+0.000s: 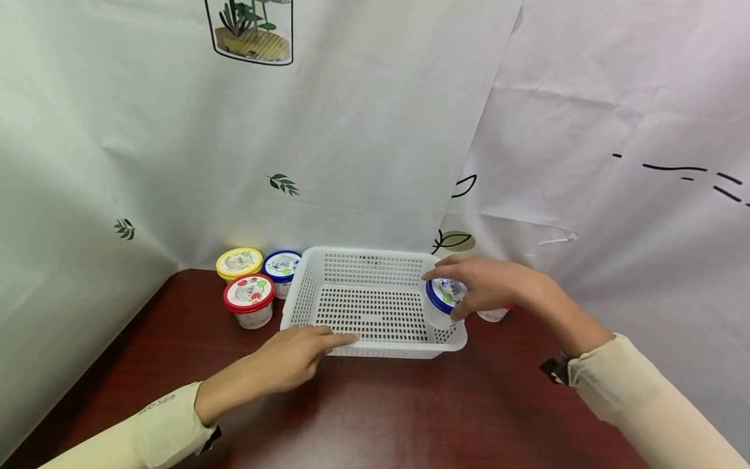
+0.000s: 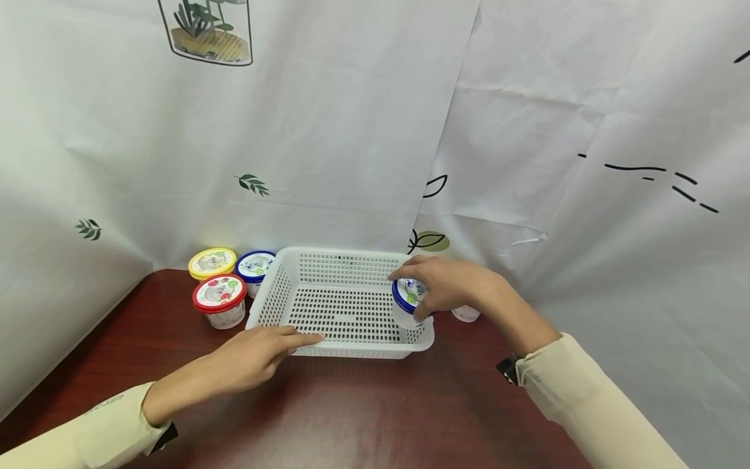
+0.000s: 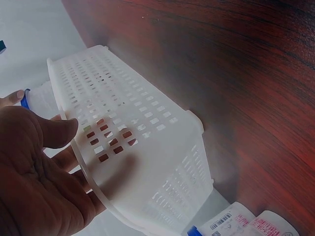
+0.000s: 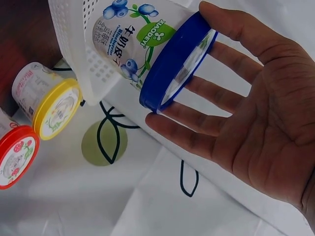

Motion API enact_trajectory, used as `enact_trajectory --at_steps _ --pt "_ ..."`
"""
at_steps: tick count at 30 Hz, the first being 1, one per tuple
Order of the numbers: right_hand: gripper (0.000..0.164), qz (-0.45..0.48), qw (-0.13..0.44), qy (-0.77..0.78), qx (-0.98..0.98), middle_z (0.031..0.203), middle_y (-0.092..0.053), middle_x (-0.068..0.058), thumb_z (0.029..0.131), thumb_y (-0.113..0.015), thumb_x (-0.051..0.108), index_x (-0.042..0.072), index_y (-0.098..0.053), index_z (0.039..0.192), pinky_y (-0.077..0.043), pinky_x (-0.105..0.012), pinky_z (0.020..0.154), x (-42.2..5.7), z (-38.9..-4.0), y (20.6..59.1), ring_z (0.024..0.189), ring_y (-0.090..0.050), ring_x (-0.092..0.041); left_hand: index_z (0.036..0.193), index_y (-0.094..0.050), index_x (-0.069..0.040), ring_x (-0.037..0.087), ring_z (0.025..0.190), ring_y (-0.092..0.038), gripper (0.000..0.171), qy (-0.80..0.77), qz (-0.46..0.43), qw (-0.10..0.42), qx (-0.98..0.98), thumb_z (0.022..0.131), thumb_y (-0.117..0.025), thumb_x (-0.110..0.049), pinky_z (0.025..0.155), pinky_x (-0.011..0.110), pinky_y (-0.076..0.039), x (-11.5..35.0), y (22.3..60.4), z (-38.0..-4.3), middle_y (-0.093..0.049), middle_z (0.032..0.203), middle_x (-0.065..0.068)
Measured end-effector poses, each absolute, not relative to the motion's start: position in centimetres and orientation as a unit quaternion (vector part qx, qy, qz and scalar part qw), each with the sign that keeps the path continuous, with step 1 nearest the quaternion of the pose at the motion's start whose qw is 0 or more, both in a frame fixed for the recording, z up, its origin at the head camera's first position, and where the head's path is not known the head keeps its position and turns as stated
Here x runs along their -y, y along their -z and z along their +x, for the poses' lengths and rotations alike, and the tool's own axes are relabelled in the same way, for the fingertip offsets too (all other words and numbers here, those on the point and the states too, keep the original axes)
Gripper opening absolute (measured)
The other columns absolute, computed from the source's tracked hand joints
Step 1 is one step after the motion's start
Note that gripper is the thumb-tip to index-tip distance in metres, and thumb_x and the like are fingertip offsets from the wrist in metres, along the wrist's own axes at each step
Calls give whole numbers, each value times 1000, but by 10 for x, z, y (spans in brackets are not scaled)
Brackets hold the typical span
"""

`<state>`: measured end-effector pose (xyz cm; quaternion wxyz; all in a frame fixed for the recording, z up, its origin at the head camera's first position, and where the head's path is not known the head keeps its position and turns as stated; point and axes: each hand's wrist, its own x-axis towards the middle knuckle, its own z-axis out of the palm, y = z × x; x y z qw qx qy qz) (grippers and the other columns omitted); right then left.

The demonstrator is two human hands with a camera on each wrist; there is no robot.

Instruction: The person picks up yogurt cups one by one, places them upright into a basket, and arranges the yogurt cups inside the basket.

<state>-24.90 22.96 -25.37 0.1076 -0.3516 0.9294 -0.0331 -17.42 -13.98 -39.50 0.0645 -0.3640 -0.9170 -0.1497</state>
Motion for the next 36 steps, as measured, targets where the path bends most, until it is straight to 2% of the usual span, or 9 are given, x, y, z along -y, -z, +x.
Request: enact_trajectory --at_steps 7,12,19,30,36 --pt "82 -359 122 31 -925 169 -55 -17 87 -94 25 23 -62 162 -52 -58 120 -219 -250 266 152 -59 -39 153 -72 -32 14 85 -68 67 149 -364 61 917 97 -66 5 67 26 -48 140 396 -175 -78 109 -3" --pt "81 -360 128 33 -924 172 -52 -18 88 -93 24 23 -61 163 -51 -59 121 -214 -250 273 156 -54 -42 153 -71 -33 13 85 -66 68 151 -362 60 918 97 -66 5 67 26 -47 141 396 -175 -78 108 -3" --pt "81 -383 121 28 -915 171 -52 -20 87 -95 20 22 -63 161 -54 -54 119 -209 -252 285 155 -56 -40 153 -71 -33 13 83 -65 67 153 -363 61 917 98 -66 4 66 25 -46 141 397 -175 -76 105 -3" --pt "82 -381 133 29 -914 172 -51 -21 84 -99 18 25 -65 158 -52 -57 122 -202 -260 304 156 -53 -42 153 -72 -32 14 83 -67 65 146 -364 65 918 98 -67 3 67 27 -49 141 398 -175 -76 105 -3" --pt "85 -367 148 23 -918 172 -51 -17 84 -100 20 27 -64 160 -53 -55 120 -199 -262 310 156 -53 -39 153 -72 -33 13 82 -64 65 148 -362 62 918 98 -68 3 66 26 -47 140 397 -175 -76 104 -3"
